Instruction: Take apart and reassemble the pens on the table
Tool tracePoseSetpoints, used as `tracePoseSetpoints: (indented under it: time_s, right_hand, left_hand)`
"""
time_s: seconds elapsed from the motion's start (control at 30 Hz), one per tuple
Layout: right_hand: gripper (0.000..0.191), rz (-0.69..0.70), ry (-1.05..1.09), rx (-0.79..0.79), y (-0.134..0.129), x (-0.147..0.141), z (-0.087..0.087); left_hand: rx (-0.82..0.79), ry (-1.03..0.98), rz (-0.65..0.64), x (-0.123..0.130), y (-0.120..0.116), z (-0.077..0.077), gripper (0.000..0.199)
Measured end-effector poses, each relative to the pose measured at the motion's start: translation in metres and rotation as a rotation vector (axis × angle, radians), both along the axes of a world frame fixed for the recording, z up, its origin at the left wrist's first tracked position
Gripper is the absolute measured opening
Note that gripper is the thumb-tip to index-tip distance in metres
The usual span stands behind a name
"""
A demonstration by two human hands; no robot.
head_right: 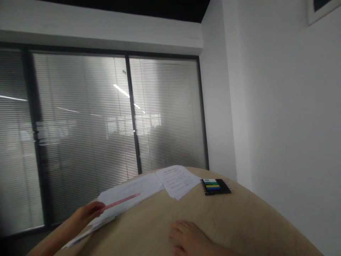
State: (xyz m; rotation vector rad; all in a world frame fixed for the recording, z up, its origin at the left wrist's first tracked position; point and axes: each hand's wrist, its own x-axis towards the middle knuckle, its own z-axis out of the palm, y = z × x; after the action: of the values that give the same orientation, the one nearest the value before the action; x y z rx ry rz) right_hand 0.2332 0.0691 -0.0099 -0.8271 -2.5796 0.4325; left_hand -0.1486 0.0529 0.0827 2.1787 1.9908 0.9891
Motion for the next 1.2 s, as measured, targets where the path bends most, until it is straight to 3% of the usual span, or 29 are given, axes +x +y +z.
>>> tracePoseSetpoints:
  time_s: [0.2, 0.3, 0.5, 0.67, 0.97, 1.2]
  right_hand:
    - [0.037, -0.144, 0.384, -0.418, 0.017, 0.002, -0.009]
    - [0.039, -0.159, 0.518, -0.477, 0.024, 0.001, -0.013]
    - [0.055, -0.218, 0.674, -0.640, 0.016, -0.001, -0.004]
    - [0.055, -0.358, 0.726, -0.717, 0.016, 0.002, -0.006]
    - [0.042, -0.313, 0.680, -0.681, 0.020, 0.004, -0.010]
    - [0.041, -0.319, 0.698, -0.669, 0.018, 0.005, -0.005]
  left_hand:
    - [-0.128, -0.178, -0.194, 0.067, -0.005, -0.009, 0.026]
    - [-0.161, -0.225, -0.243, 0.097, -0.013, -0.018, 0.025]
    - [-0.135, -0.247, -0.296, 0.140, -0.029, -0.043, 0.021]
    - [-0.112, -0.246, -0.216, 0.146, -0.034, -0.062, 0.023]
    - [-0.106, -0.386, -0.198, 0.144, -0.027, -0.070, 0.015]
    - [-0.148, -0.491, -0.196, 0.132, -0.019, -0.080, 0.024]
